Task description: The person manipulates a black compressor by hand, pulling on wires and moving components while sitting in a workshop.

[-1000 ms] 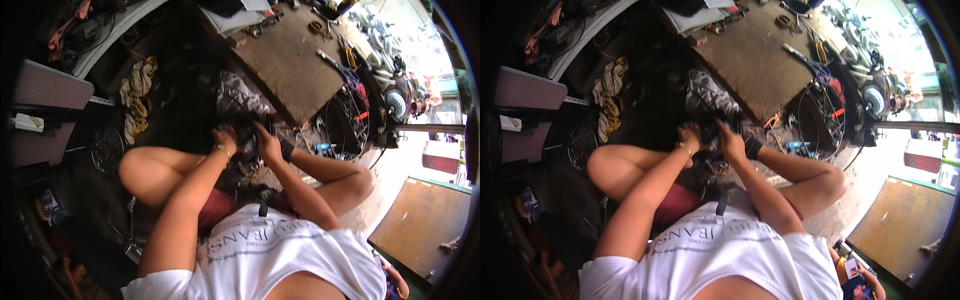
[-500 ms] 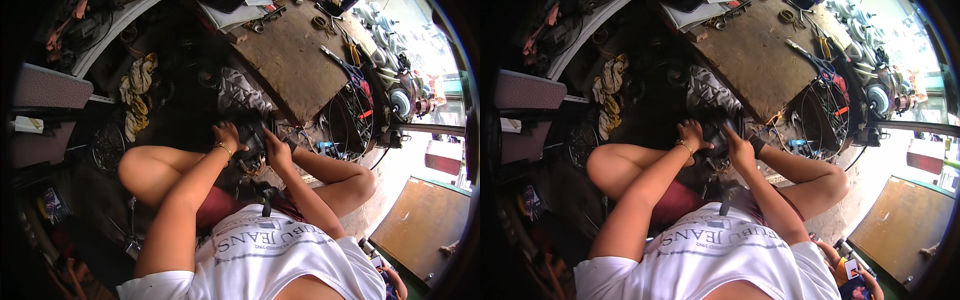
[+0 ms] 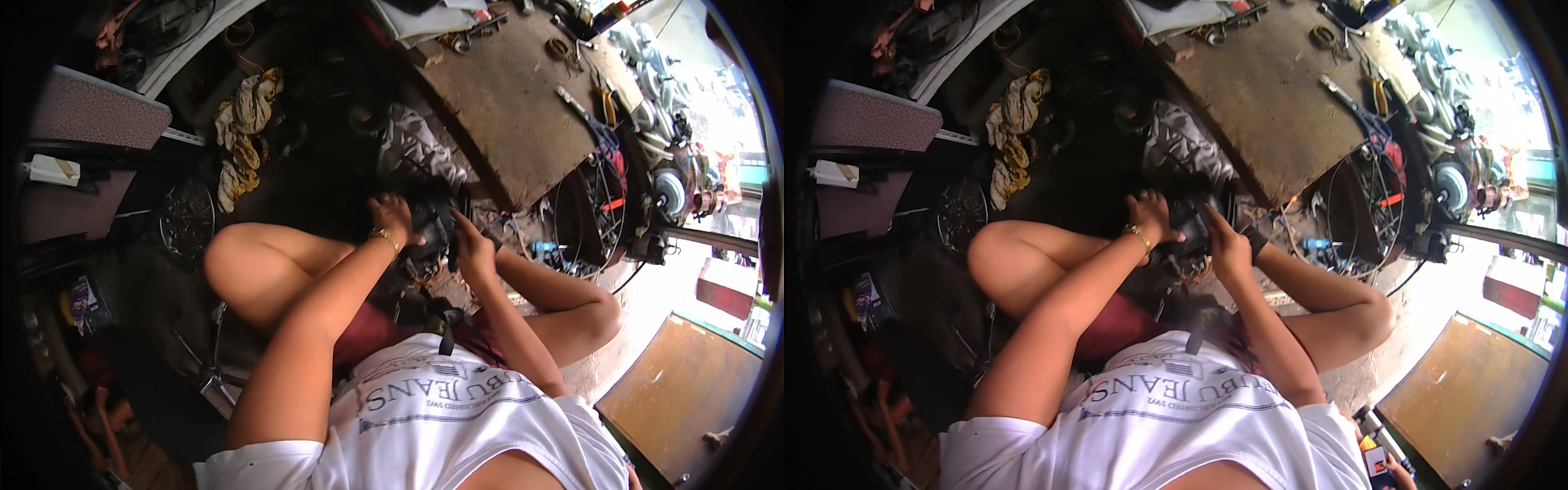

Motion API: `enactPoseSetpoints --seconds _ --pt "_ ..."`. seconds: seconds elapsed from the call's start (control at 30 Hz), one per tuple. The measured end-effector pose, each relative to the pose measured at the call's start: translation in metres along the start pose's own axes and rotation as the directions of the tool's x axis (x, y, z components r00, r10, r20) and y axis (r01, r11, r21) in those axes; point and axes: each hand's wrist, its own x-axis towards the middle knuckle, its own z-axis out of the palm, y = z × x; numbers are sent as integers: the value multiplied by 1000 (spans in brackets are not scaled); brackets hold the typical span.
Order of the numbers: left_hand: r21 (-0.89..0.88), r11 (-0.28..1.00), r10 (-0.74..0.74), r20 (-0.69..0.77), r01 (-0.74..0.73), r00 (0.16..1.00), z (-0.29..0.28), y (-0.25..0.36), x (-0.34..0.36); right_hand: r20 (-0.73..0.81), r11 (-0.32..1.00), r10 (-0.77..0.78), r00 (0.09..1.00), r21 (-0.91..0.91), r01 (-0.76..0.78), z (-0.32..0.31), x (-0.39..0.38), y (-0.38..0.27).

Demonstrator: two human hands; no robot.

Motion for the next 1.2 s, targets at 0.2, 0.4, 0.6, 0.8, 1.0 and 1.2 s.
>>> enactPoseSetpoints --seconds 0.2,0.4,0.6,0.8,1.0,1.2 --pt "-6 1000 -15 42 15 999 -4 1 5 71 994 66 995 -89 -60 -36 -57 -23" --pt "-1 1000 2 54 -2 999 -7 4 7 -138 979 -203 969 -64 196 14 6 21" --pt "4 1000 -15 6 15 1000 2 2 4 13 995 -45 999 -93 46 -43 -68 -20" --pt "-8 1000 7 23 -6 1000 -6 8 4 -164 956 -287 944 -112 271 24 21 25" --pt "-14 1000 -12 -4 12 1000 -1 -3 1 182 973 219 958 -117 -200 -45 -53 -29" --pt "1 1000 6 1 -6 1000 -4 8 0 -25 982 -84 996 -173 79 11 2 10"
